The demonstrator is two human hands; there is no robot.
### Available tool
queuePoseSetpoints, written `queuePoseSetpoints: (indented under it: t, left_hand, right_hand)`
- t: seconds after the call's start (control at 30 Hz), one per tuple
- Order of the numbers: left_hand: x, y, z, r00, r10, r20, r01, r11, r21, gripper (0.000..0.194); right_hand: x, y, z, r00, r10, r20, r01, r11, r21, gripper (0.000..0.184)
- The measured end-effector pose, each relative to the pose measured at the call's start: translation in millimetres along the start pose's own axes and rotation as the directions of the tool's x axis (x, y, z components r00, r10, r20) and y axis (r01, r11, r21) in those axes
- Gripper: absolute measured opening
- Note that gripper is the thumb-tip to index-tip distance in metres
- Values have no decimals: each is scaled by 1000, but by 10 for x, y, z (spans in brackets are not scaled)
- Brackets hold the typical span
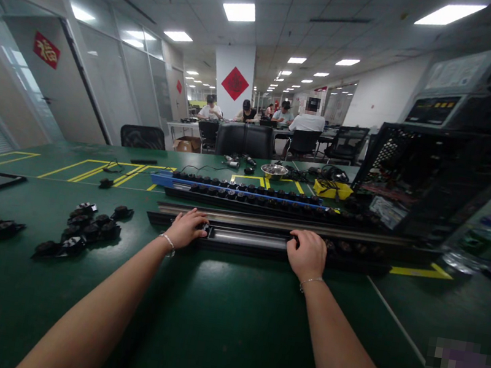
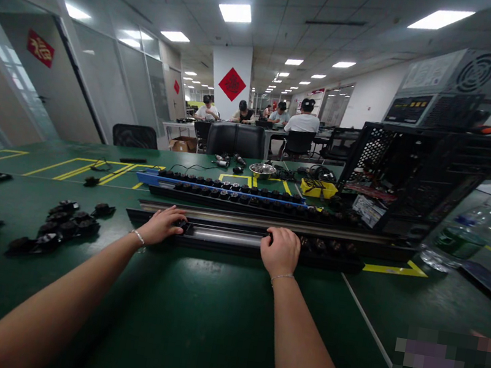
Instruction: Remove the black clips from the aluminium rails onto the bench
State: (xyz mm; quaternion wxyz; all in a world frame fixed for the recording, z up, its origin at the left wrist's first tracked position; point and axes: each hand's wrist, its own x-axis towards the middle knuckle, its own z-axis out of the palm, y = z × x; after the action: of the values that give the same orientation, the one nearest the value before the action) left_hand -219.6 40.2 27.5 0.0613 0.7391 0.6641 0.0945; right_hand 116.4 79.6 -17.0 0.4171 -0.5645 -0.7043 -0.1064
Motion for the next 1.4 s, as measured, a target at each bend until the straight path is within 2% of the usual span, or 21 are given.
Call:
queuePoseSetpoints:
  t: [0.4,0.63,0.97,1.17,1.3,1.4]
  left_hand:
    - [-118,-539,-119,998,-62,22,61,998,34,37]
    - [-142,-806,-158,1000,18,-2,-18,1000,5,40]
    - [-195,-1049,-175,1000,-2,0,2,999,-41,43]
    - [-239,-1091,-201,1000,12,-5,-12,998,-66,47]
    - [-305,-1179,-230,999,-49,-13,48,998,-36,54]
    - [-398,-1355,-249,994,-108,-35,107,994,-24,64]
  right_hand:
    - [-1,7,5,1000,4,12,-3,1000,-20,22]
    - [-3,4,4,1000,4,2,-4,1000,-5,20]
    - [-6,-7,-7,1000,9,-8,-9,1000,-2,21]
    - [-9,-1,-5,1000,7,2,-7,1000,-19,20]
    - [-11,10,6,1000,4,1,-4,1000,-15,21]
    - [-11,16,12,1000,-2,-3,2,1000,-12,21]
